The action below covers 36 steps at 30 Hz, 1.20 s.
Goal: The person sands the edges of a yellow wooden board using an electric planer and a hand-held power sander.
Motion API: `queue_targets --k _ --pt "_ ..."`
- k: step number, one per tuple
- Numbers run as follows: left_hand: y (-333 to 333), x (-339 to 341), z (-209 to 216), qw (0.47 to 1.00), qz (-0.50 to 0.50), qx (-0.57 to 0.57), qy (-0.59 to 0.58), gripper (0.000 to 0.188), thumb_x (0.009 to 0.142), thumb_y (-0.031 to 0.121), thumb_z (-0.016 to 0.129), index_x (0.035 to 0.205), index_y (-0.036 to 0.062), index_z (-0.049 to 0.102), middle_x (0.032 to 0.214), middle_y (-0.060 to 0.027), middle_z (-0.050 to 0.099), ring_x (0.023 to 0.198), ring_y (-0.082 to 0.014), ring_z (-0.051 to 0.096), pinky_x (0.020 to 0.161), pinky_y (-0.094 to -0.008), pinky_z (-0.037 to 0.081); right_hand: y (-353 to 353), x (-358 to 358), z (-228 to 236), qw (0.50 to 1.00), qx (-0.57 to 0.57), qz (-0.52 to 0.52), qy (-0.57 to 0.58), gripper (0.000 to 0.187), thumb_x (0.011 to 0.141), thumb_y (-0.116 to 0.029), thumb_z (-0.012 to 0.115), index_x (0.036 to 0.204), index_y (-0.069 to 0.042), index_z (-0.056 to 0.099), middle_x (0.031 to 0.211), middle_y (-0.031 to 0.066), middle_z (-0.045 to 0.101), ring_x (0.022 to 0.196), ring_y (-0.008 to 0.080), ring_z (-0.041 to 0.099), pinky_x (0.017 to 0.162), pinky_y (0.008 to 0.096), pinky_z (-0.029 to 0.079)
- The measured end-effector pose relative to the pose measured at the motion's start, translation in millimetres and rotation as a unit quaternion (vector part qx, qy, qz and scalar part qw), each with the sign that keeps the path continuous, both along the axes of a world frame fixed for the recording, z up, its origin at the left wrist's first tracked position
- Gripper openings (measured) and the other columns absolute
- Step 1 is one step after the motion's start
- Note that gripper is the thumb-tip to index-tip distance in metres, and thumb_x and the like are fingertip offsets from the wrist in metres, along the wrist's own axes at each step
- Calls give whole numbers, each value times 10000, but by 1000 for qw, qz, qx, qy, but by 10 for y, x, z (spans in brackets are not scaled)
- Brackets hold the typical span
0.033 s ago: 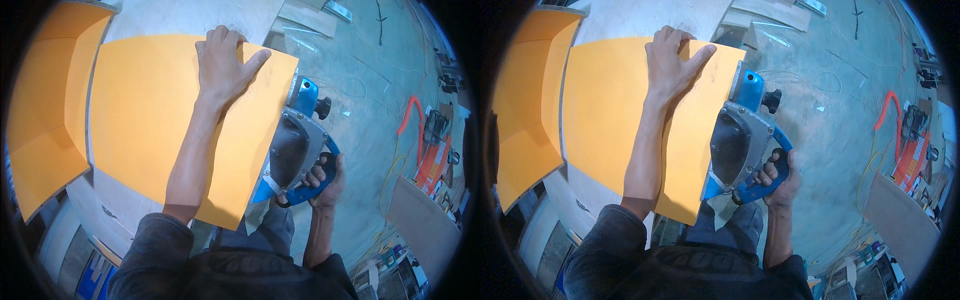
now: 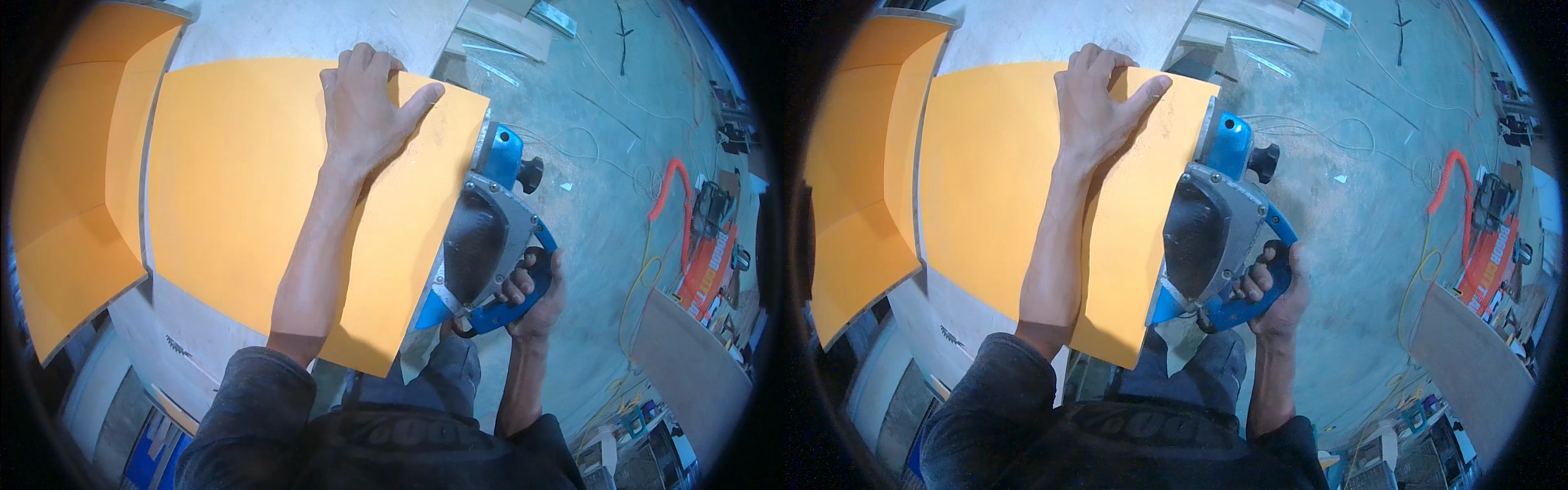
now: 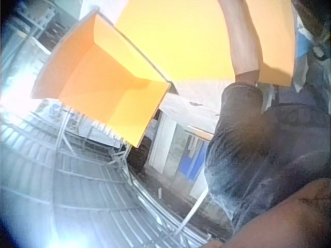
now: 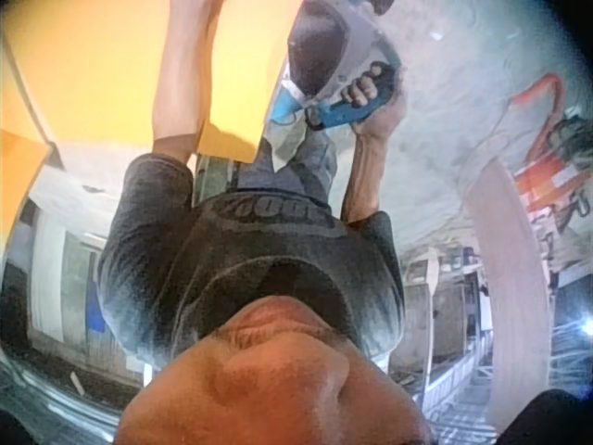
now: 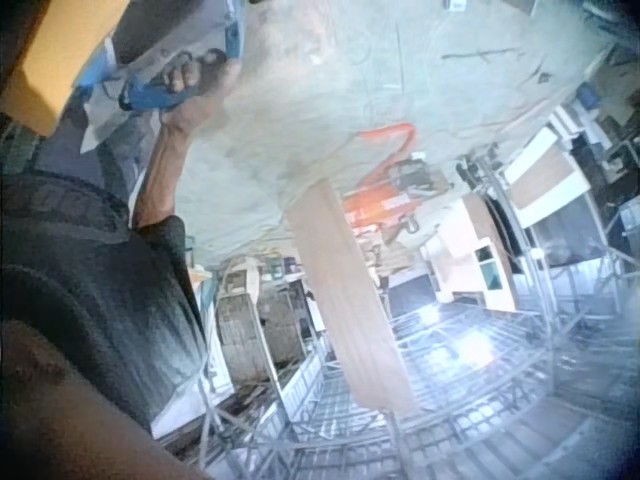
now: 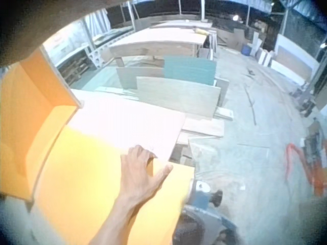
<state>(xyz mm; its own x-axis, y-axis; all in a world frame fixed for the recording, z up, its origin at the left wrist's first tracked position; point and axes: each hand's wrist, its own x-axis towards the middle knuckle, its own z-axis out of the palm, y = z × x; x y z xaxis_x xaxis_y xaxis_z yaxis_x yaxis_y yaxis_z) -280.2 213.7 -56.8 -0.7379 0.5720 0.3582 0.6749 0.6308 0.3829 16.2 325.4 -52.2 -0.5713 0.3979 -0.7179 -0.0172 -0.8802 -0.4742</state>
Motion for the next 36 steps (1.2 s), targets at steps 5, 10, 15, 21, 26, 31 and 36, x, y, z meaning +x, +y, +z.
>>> queue_targets --k 5,10,15,21,26,31,36 --pt "9 -2 30 1000 0 2 -13 508 816 503 793 1000 37 704 1006 -106 605 1016 -281 558 892 -415 379 266 -241 -59 1000 -10 3 15 462 1038 -564 487 948 -118 565 555 -62 440 438 82 457 506 280 447" --pt "16 -27 60 1000 3 5 -29 487 798 477 811 985 43 691 990 -92 612 991 -276 560 875 -416 375 506 -585 17 999 40 4 -17 464 1037 -557 495 935 -110 566 552 -68 436 433 68 449 478 260 431" --pt "7 -44 55 999 5 2 -33 463 791 453 824 970 49 686 986 -81 615 982 -268 561 874 -412 374 701 -860 19 997 80 6 -15 460 1032 -552 515 925 -107 568 558 -67 440 437 66 454 471 249 429" --pt "54 -14 105 1000 7 1 -28 446 794 445 831 978 63 693 981 -68 615 976 -253 570 883 -396 371 944 -969 -54 998 61 -17 19 438 1029 -535 537 943 -107 575 569 -60 454 454 66 465 489 251 445" --pt "44 25 59 999 13 -18 -28 437 809 437 821 972 54 689 986 -75 608 981 -257 568 897 -405 366 745 -306 -363 994 27 -100 -15 425 1038 -520 542 1041 -97 578 618 -60 429 509 59 445 519 245 404" --pt "64 66 50 1000 19 -14 -14 439 840 420 820 996 21 725 989 -101 633 965 -268 611 877 -401 466 600 1004 -1199 971 11 -167 -170 391 1034 -497 579 1000 -109 549 704 -50 421 596 64 446 558 250 403" --pt "57 21 30 999 -25 19 -29 352 920 355 756 1032 22 748 997 -103 668 955 -221 625 873 -342 485 514 2807 -2205 934 -24 -261 -242 330 1030 -452 598 993 -128 553 757 -47 463 635 86 468 597 275 445"
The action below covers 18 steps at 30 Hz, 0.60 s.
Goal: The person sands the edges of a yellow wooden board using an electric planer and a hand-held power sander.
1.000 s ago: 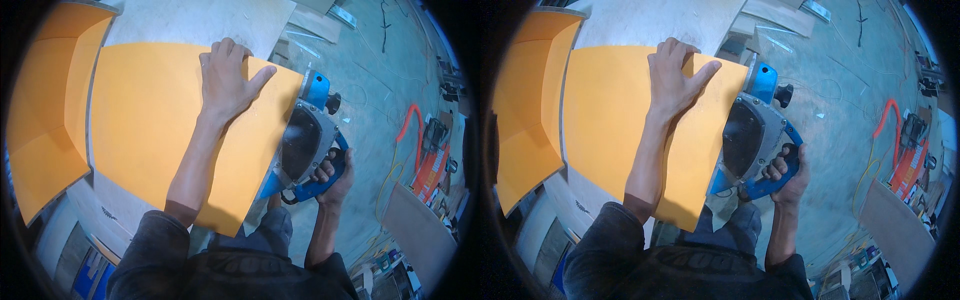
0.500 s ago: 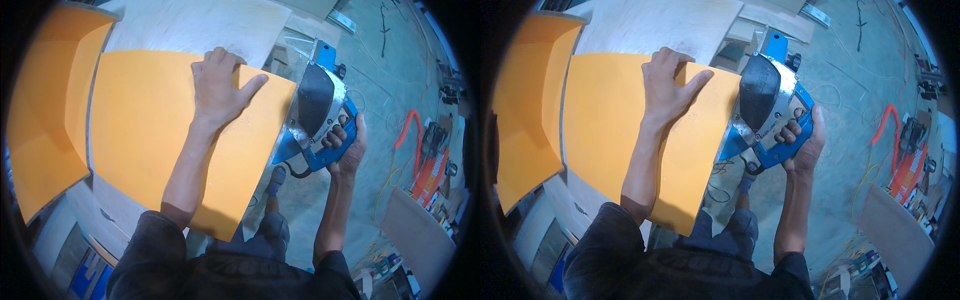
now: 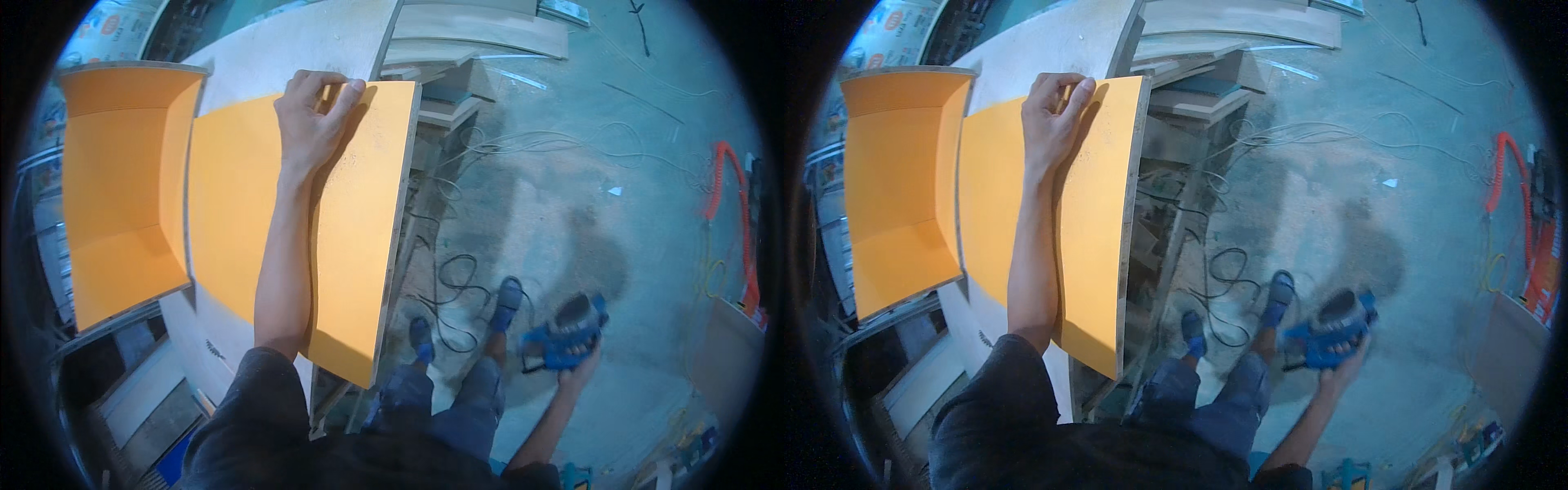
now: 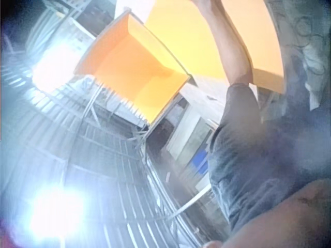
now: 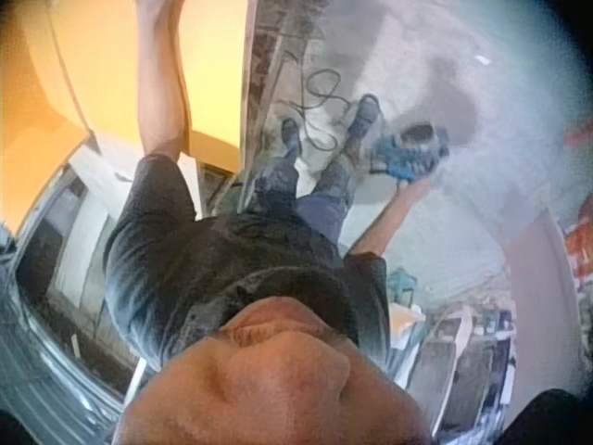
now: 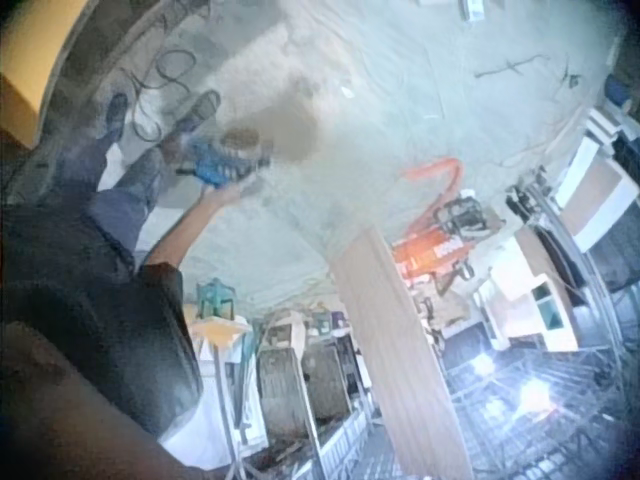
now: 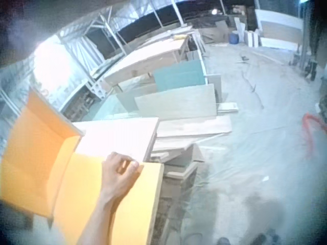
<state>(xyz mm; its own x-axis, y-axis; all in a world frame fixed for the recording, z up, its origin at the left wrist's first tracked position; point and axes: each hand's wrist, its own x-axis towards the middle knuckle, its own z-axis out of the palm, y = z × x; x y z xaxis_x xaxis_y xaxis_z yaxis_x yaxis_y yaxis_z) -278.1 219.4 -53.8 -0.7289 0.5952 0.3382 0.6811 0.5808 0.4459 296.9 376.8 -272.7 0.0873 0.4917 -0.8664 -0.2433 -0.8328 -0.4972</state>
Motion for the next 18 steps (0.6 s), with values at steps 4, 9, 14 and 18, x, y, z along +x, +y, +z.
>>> queue_targets --k 4,9,14,18 --pt "165 26 66 997 -44 -38 -50 381 952 389 714 1062 27 756 1059 -96 701 988 -205 625 845 -322 482 -110 1266 -205 990 -11 -58 -126 273 1022 -380 616 963 -117 574 767 -36 501 656 100 491 624 283 473" --pt "826 9 218 919 -67 -368 -123 426 980 428 665 1188 65 746 1254 -142 697 1149 -268 642 923 -369 521 -288 2160 -335 978 -15 -83 -189 252 1010 -342 638 935 -105 599 713 -31 500 628 99 488 588 298 461" --pt "1045 162 149 956 -15 -291 -34 312 771 295 733 686 -2 770 589 -170 675 568 -275 682 608 -413 550 -585 2357 -392 970 -22 -5 -243 234 960 -274 720 900 -64 637 717 -12 553 599 110 504 545 301 443" --pt "994 -16 85 966 135 -213 -58 302 778 309 725 714 18 775 712 -165 725 599 -280 692 612 -413 553 -792 2066 -450 958 -39 116 -259 269 910 -265 782 831 -41 655 727 4 581 616 119 522 561 301 438"
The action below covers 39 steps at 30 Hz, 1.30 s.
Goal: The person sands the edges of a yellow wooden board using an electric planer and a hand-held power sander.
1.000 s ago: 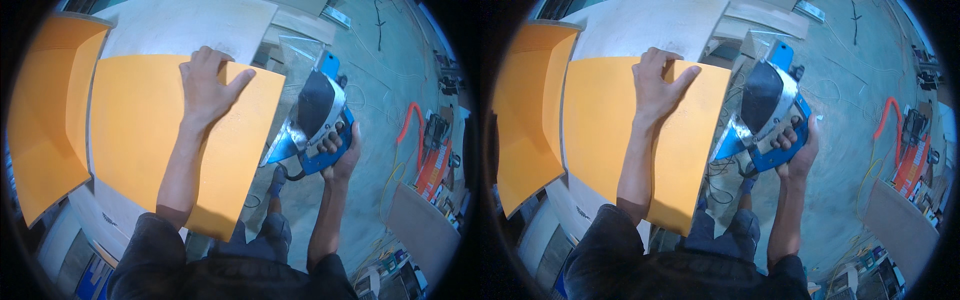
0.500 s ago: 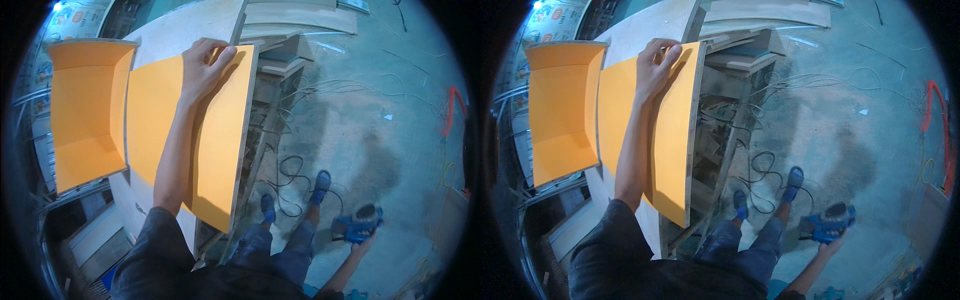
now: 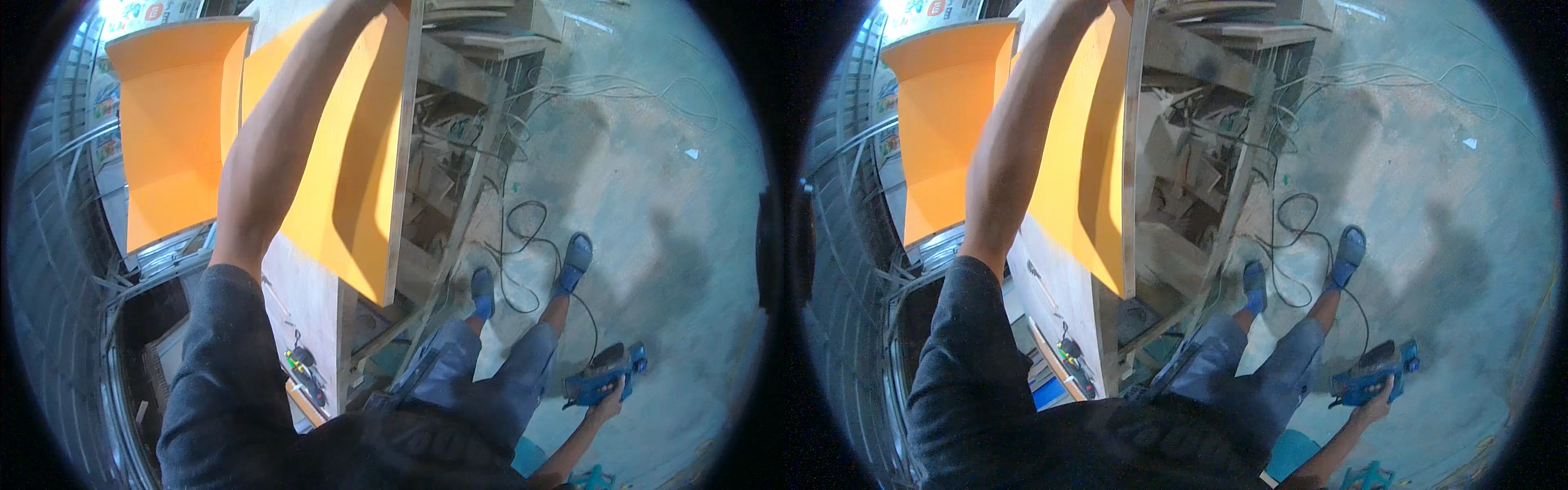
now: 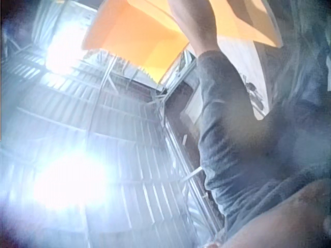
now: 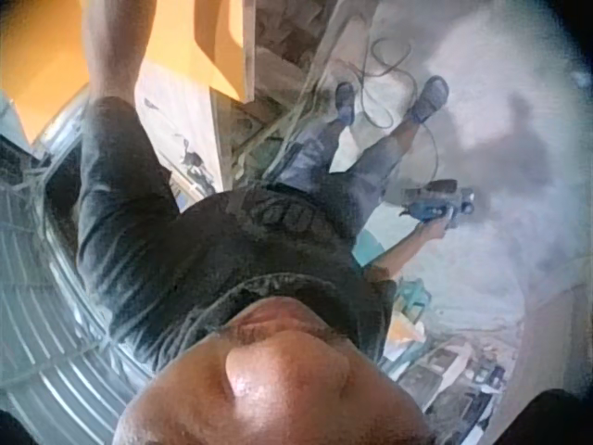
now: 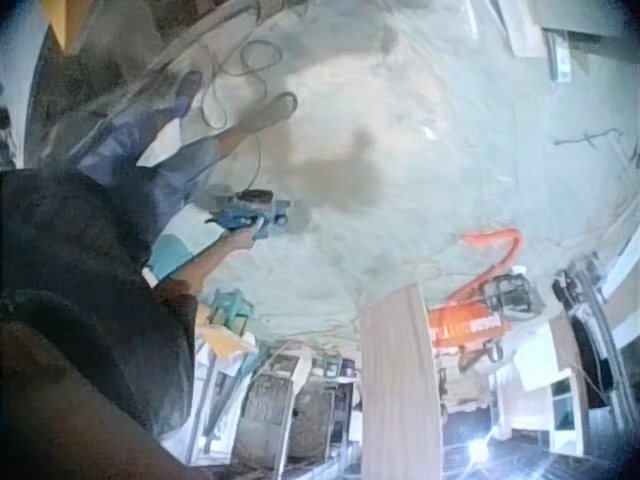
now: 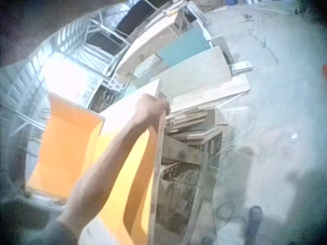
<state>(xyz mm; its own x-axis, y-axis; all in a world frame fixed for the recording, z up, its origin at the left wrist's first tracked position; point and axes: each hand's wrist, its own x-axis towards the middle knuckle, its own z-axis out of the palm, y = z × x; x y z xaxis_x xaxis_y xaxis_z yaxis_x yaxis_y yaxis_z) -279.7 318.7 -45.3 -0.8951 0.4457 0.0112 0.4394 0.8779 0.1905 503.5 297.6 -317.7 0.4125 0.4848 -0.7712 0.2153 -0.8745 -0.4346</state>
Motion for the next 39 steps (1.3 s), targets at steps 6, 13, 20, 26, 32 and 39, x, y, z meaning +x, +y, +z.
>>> queue_targets --k 6,13,20,26,32,39 --pt "-760 -501 224 959 -167 219 -59 413 966 270 660 1259 -21 677 1193 -140 727 1101 -227 668 981 -360 486 -308 -255 -173 953 71 293 -13 418 920 -347 763 1075 36 700 877 82 682 728 203 619 682 350 501" --pt "-1695 1296 102 975 -222 15 -22 781 948 517 672 1510 22 450 1583 -223 402 1468 -328 389 1198 -486 341 -434 -642 204 892 150 426 14 427 943 -414 734 1073 -9 704 893 50 668 768 139 596 700 318 481" --pt "-2588 2352 25 961 -259 90 -35 507 1011 367 608 1410 55 596 1511 -142 532 1441 -340 447 1163 -431 404 -686 -461 187 900 134 415 -10 448 952 -411 718 1118 5 702 957 85 708 832 186 633 796 351 510" --pt "-3380 2532 -113 932 -359 18 49 685 956 491 668 1524 157 480 1564 -109 475 1467 -290 420 1179 -487 399 -1131 -40 83 939 128 314 -51 376 957 -383 724 951 -7 706 806 56 670 723 147 607 685 315 495" --pt "-3439 2630 -91 909 -392 -50 132 815 796 241 760 1473 -71 431 1507 -321 439 1405 -452 452 1145 -535 402 -1668 295 167 961 128 245 -21 364 961 -370 720 804 -46 668 690 35 622 585 135 582 566 295 462" --pt "-3353 2613 -23 847 -374 -81 369 696 688 190 844 1278 -88 600 1280 -292 630 1181 -386 655 960 -472 561 -2276 574 303 966 124 229 -2 367 962 -338 714 722 -71 637 617 18 593 546 142 562 545 301 448"
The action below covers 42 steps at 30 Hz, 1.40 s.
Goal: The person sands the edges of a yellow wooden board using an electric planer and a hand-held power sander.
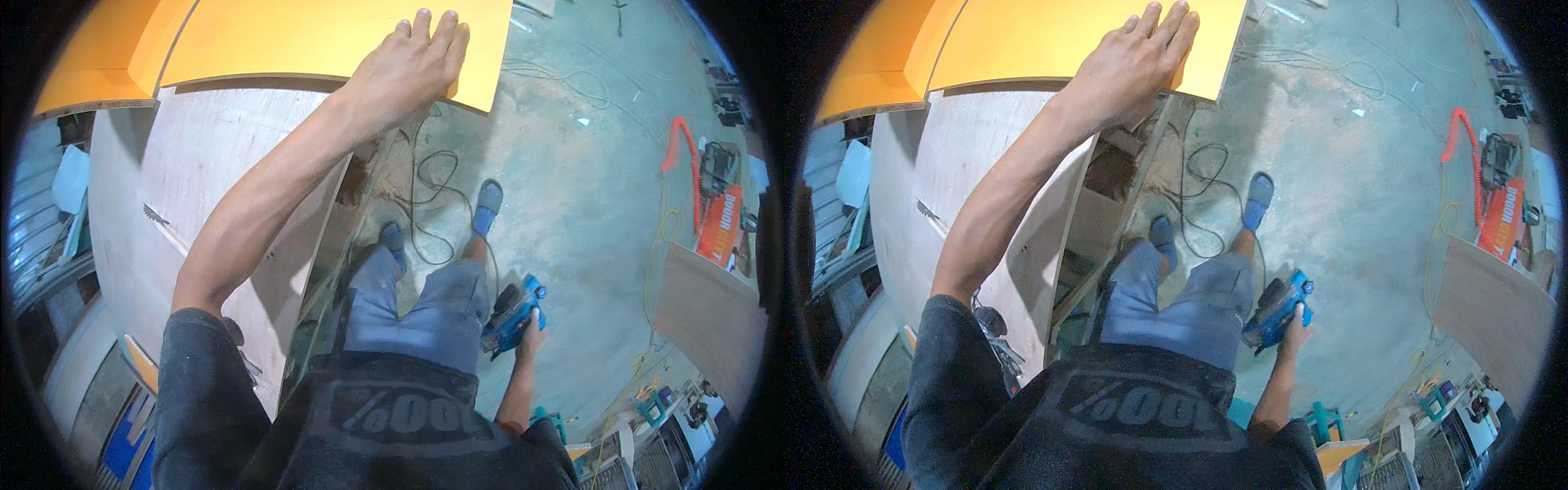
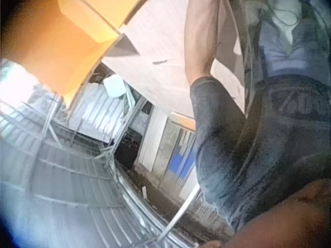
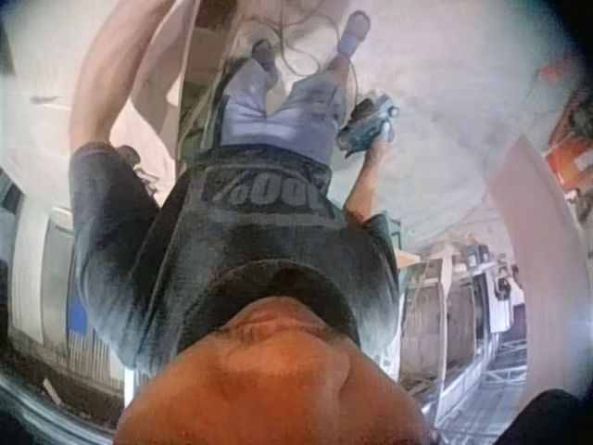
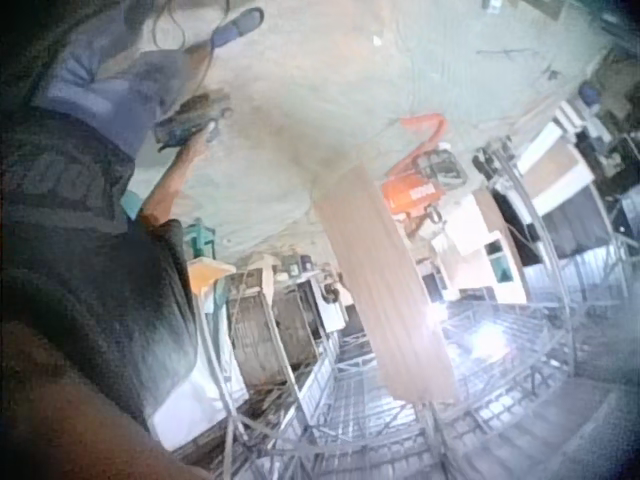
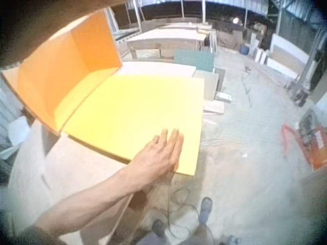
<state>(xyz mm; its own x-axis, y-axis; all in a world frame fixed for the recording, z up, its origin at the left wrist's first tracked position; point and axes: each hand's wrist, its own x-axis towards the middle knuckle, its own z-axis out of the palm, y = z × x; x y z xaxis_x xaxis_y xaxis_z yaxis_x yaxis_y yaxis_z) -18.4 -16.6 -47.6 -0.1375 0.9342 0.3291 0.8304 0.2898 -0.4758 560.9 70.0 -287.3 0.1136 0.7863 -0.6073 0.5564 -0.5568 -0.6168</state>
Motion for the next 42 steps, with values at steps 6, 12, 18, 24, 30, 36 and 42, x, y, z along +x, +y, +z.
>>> queue_targets --k 6,12,18,24,30,36,42 --pt "345 21 786 963 57 -164 -204 762 672 140 839 1319 -79 503 1326 -268 561 1162 -385 630 892 -426 589 -268 115 65 996 -24 -72 56 296 975 -304 700 801 -70 647 637 23 591 532 135 562 502 295 458" --pt "337 -50 682 974 64 -126 -179 870 672 77 825 1420 -100 416 1438 -294 510 1225 -414 613 904 -437 601 -279 36 123 992 -37 -105 57 301 971 -335 706 839 -70 656 671 22 605 534 128 565 502 284 458" --pt "305 141 260 981 75 -116 -135 778 793 12 684 1488 -90 351 1550 -306 382 1383 -453 471 1066 -471 512 36 -113 234 999 -10 -31 8 352 967 -383 704 813 -71 654 647 10 592 514 118 546 489 286 431" --pt "-125 364 -67 972 81 -96 -200 825 835 19 645 1577 5 283 1633 -204 321 1486 -410 353 1171 -514 397 689 -846 927 998 21 42 38 418 984 -413 687 793 -46 627 630 6 572 506 104 514 477 276 401" --pt "160 23 476 906 114 -165 -374 859 816 393 811 1538 113 438 1593 -132 418 1459 -349 412 1154 -451 394 1161 -1671 1843 951 -90 -74 288 447 1042 -500 566 1038 -55 608 630 -26 485 513 94 486 526 260 421" --pt "1644 -2071 -207 932 49 212 -288 506 916 417 698 1230 23 650 1222 -183 665 1147 -343 632 992 -422 498 1079 -2690 1842 798 -291 -16 527 520 1047 -565 476 1135 -60 563 652 -20 485 558 125 518 612 361 475" --pt "2567 -2846 -459 908 169 195 -331 475 908 428 689 1113 0 705 1127 -250 689 1051 -351 669 905 -436 524 1266 -3508 1871 770 -333 21 544 503 1036 -571 498 1094 -73 536 669 -16 489 567 127 521 631 361 474"
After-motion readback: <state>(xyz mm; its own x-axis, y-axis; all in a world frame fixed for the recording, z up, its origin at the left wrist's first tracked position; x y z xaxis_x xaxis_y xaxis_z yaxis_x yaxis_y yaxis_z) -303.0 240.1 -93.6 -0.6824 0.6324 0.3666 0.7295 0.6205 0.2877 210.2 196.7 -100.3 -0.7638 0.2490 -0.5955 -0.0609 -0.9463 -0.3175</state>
